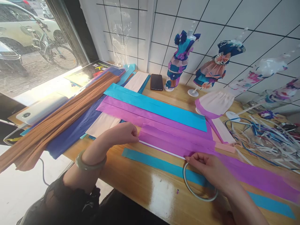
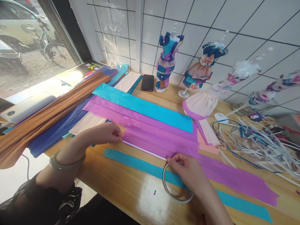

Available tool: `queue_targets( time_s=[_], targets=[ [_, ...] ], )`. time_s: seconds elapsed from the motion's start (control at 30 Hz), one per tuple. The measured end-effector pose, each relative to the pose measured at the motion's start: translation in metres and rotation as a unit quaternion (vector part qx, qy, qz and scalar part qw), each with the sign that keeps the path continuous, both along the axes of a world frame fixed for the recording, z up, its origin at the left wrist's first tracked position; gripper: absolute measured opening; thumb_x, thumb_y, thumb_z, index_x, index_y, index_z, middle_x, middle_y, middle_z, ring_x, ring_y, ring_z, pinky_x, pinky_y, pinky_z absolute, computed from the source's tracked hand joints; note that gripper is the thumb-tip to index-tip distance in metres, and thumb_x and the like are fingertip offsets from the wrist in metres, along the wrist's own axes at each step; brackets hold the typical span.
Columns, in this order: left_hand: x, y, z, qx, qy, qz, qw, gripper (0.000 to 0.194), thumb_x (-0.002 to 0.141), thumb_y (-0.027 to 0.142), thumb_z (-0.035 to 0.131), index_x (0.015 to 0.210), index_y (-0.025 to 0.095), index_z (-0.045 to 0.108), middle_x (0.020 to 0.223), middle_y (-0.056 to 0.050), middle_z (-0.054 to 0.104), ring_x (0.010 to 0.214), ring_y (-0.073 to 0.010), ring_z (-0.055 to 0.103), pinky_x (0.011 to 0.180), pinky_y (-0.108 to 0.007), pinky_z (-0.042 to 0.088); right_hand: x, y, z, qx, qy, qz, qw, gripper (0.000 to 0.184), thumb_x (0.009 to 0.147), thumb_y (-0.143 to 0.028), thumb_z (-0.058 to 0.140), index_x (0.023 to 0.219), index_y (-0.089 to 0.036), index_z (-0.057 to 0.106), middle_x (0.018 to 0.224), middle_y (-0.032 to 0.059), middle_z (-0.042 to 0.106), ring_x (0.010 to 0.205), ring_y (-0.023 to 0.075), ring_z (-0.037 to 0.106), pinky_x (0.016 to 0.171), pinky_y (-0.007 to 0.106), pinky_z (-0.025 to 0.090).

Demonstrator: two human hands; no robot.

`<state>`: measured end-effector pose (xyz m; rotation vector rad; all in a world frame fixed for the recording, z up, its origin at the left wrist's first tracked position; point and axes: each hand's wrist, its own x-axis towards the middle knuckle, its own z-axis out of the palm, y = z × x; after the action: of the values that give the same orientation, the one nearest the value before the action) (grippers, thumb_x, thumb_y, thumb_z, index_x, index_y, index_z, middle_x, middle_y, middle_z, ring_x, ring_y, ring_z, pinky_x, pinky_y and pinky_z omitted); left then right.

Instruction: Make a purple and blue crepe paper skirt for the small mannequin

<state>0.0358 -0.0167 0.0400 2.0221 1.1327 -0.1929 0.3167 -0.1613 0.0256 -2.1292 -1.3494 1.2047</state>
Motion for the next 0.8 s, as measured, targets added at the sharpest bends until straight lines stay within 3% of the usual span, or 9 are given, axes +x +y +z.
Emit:
queue_targets(
  time_s=[0.4, 0.8],
  targets=[
    [-0.0022, 0.0013, -0.0062, 0.01, -0.003, -0.004, 1.0, 0.023, 0.063, 0.03, 0.047, 0.053, 0.019, 0.03, 0.052, 0.003, 0.028, 0.047, -0.0088, 0.024, 0.044, -0.027, 0.017, 0.0005, -0.0012, -0.0018, -0.026, -0.015, 0.006, 1.0, 0.038, 0.073, -0.054, 0.055, 0.058, -0.02, 0.05, 0.051, -0.0044, 0.039, 0.049, 0.0102, 0.03, 0.047, 0.024, 0.021],
    [0.0007, -0.0009, 0.0023, 0.007, 0.007, 0.004, 1.0, 0.023, 0.063, 0.031, 0.048, 0.052, 0.019, 0.031, 0.05, 0.003, 0.029, 0.045, -0.0082, 0.025, 0.041, -0.026, 0.019, -0.0015, -0.0011, -0.0072, -0.002, -0.049, -0.005, 0.999, 0.034, 0.071, -0.049, 0.056, 0.054, -0.02, 0.05, 0.047, -0.0035, 0.042, 0.047, 0.0101, 0.032, 0.045, 0.025, 0.022]
  ],
)
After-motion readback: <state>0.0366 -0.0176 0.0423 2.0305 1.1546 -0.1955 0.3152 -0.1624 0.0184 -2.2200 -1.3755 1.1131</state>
